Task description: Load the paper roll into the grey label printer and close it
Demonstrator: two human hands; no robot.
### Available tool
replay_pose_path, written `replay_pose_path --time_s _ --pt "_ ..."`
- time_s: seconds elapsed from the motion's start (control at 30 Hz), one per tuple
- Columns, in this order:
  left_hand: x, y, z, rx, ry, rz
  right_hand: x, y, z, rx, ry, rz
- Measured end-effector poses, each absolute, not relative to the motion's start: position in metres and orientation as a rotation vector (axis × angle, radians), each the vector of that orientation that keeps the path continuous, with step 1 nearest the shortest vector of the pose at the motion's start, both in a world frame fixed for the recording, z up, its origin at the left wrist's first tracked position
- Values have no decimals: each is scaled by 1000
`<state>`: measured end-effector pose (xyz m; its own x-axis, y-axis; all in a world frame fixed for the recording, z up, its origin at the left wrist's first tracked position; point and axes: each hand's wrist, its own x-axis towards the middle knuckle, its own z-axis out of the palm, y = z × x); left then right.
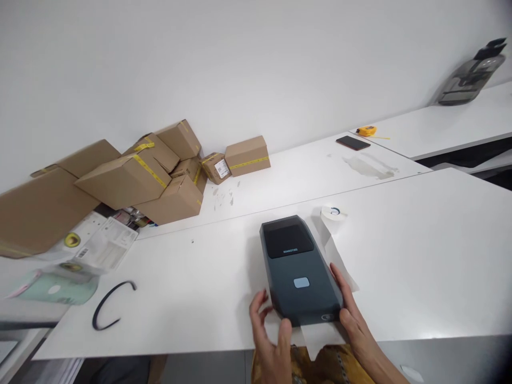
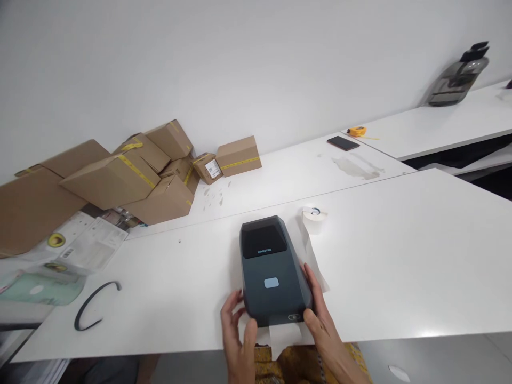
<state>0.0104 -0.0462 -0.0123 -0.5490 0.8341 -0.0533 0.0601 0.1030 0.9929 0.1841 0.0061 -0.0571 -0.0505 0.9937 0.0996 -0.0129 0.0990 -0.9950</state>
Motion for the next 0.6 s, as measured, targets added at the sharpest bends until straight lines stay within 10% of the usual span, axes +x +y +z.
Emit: replay_pose_path --time_s 0.6 --pt "41 -46 -9 997 1333 869 193 -5 -58 -1115 -1328 1168"
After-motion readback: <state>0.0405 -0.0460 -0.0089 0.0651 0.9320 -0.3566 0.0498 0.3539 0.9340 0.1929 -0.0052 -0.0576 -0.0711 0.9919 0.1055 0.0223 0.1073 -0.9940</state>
